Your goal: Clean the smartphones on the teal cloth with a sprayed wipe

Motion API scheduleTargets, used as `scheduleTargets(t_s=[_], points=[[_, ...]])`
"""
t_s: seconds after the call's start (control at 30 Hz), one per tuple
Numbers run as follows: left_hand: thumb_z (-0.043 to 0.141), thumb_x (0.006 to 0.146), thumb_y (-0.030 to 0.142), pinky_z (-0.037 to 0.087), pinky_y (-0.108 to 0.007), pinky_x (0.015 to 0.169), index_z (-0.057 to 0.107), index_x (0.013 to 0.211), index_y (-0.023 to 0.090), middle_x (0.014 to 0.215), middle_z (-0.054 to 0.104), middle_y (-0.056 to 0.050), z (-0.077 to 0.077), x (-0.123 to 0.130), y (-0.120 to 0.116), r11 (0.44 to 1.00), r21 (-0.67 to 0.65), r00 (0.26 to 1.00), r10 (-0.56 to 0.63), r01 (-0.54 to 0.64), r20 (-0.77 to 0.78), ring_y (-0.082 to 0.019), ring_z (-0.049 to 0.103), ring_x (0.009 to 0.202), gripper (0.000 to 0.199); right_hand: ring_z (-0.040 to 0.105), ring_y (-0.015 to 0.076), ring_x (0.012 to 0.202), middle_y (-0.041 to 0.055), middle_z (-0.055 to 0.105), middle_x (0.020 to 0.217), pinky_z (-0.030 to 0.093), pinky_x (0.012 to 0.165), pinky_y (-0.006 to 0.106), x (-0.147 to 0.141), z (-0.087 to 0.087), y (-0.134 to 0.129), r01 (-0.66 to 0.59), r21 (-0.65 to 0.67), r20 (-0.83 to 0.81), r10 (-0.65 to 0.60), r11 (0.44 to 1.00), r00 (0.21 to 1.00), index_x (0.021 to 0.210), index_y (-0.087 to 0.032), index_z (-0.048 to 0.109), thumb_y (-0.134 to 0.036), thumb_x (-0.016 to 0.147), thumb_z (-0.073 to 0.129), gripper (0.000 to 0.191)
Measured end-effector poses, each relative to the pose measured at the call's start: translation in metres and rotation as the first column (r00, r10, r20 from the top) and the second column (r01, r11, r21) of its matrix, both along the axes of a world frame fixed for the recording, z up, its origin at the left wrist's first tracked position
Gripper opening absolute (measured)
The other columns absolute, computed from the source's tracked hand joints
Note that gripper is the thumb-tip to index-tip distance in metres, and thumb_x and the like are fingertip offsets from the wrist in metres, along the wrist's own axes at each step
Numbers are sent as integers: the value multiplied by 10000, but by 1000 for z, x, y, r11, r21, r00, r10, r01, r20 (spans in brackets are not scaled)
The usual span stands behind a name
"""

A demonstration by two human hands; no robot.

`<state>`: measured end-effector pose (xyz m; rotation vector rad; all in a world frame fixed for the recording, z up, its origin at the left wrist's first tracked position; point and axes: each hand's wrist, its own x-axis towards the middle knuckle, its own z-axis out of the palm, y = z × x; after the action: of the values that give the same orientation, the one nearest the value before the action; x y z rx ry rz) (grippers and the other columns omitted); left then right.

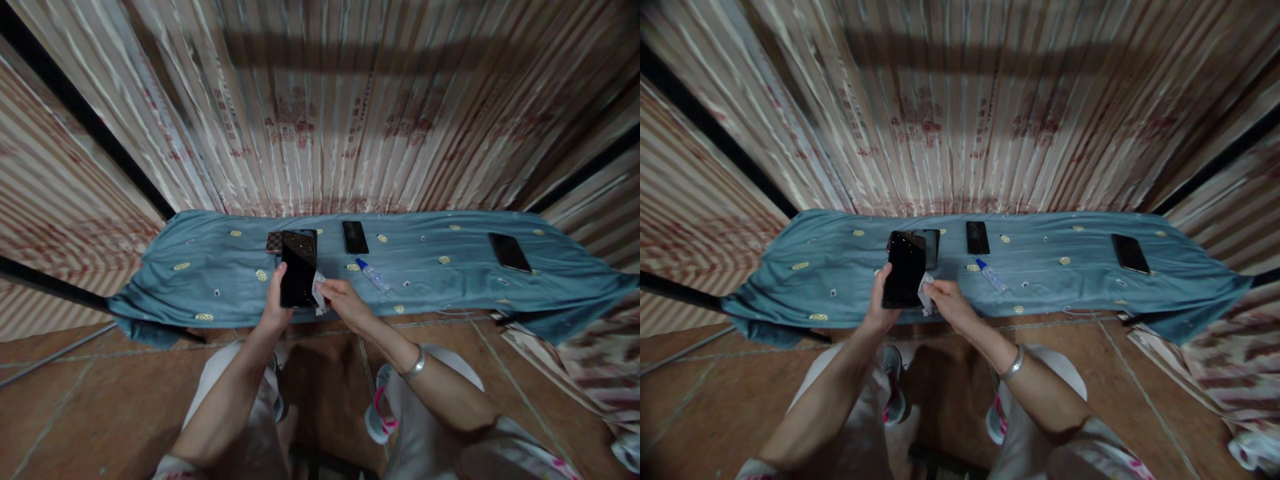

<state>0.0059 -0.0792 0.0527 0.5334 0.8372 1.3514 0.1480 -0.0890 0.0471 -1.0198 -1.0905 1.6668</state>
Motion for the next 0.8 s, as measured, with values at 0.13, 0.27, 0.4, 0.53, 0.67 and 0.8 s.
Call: scheduleTargets(t_s=[0.13,0.27,0.4,0.53,0.67,0.8], points=[[576,800,448,509,-259,703,689,856,153,717,703,-15,12,2,-1,998,8,998,61,-61,-1,-173,663,723,321,550,105,550,-18,607,573,464,556,242,-2,5,-5,-70,-123,-138,53,990,989,632,-164,626,-547,546,799,429],[452,845,583,522,-331,800,694,991,121,875,735,-87,29,9,-9,999,17,999,-42,42,5,-241,675,910,542,561,93,524,-21,631,579,510,565,242,1,10,-2,-86,-175,-197,50,981,979,650,-161,654,-470,513,837,384],[438,854,598,514,-369,870,685,1055,142,1011,728,-93,36,9,-12,998,34,998,-62,61,29,-267,646,1037,557,554,92,475,-30,622,543,499,499,228,9,12,5,-67,-173,-183,35,983,983,641,-166,655,-417,567,808,304],[564,847,442,470,-353,958,633,1173,202,1141,696,-51,35,8,-10,992,122,997,-35,27,66,-232,608,1124,410,567,97,482,-27,630,549,502,498,227,19,16,11,-59,-154,-172,32,986,985,632,-160,646,-383,595,788,267],[622,821,395,471,-358,964,599,1212,230,1137,698,-42,33,4,-7,991,113,995,-76,68,70,-217,627,1096,425,553,90,485,-29,629,560,483,497,213,27,18,16,-86,-143,-152,64,986,986,629,-164,642,-364,598,788,249],[655,798,357,483,-359,958,631,1124,216,1038,729,-33,29,-3,-4,998,19,995,-57,56,82,-218,648,1056,356,451,63,401,-55,552,476,367,401,182,32,16,18,-121,-114,-116,108,986,987,611,-165,644,-379,580,790,261]])
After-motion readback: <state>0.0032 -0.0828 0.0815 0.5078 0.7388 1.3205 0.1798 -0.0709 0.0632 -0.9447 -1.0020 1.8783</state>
